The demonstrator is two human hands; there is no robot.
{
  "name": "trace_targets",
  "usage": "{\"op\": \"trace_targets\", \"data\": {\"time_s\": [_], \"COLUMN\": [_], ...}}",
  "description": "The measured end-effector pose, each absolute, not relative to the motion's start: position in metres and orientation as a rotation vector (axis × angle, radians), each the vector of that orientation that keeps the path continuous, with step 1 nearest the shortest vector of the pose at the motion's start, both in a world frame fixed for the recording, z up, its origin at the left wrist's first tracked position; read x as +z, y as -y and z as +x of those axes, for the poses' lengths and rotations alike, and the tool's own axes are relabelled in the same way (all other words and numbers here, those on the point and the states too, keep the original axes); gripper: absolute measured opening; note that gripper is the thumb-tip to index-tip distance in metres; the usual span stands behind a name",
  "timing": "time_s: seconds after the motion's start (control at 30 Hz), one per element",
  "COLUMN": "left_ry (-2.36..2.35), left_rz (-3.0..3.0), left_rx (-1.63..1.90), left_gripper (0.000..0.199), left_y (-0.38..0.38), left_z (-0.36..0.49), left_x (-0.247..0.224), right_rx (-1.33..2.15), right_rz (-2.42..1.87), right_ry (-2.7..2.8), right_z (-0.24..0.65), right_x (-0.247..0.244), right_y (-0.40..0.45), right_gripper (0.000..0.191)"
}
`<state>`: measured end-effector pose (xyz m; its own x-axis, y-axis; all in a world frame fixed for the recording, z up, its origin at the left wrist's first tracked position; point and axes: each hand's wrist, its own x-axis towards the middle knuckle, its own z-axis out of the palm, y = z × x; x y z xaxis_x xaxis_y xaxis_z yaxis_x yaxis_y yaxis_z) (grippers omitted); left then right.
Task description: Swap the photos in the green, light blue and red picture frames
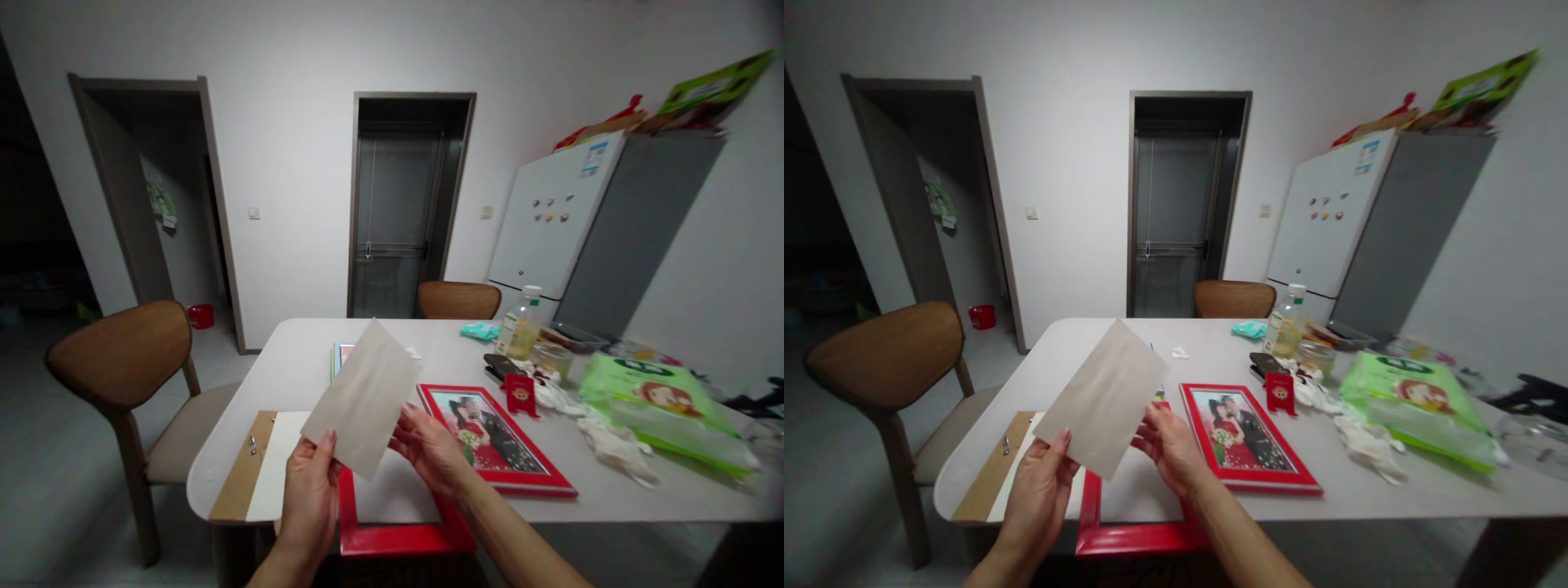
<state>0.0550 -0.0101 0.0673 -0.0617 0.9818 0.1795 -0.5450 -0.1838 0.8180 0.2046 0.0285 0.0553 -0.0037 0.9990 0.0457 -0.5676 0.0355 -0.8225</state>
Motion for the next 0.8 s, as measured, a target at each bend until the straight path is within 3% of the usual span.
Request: {"op": "trace_targets", "data": {"time_s": [0.17, 0.3, 0.47, 0.8], "left_ry": [-0.694, -0.952, -1.281, -1.402], "left_rz": [0.871, 1.220, 1.783, 2.105], "left_rx": [1.441, 1.381, 0.944, 0.608], "left_gripper": [0.042, 0.043, 0.047, 0.057], "left_y": [0.001, -0.009, -0.001, 0.007], "left_z": [0.053, 0.038, 0.039, 0.043], "left_x": [0.053, 0.032, 0.018, 0.018], "right_rx": [1.331, 1.273, 1.153, 1.011], "right_rz": [-0.773, -1.121, -1.433, -1.545], "right_ry": [0.816, 0.968, 1.188, 1.380], "right_z": [0.205, 0.233, 0.249, 0.233], "right_x": [0.055, 0.044, 0.020, 0.006], "right_y": [-0.031, -0.041, -0.048, -0.050], "right_gripper": [0.020, 0.026, 0.034, 0.042]}}
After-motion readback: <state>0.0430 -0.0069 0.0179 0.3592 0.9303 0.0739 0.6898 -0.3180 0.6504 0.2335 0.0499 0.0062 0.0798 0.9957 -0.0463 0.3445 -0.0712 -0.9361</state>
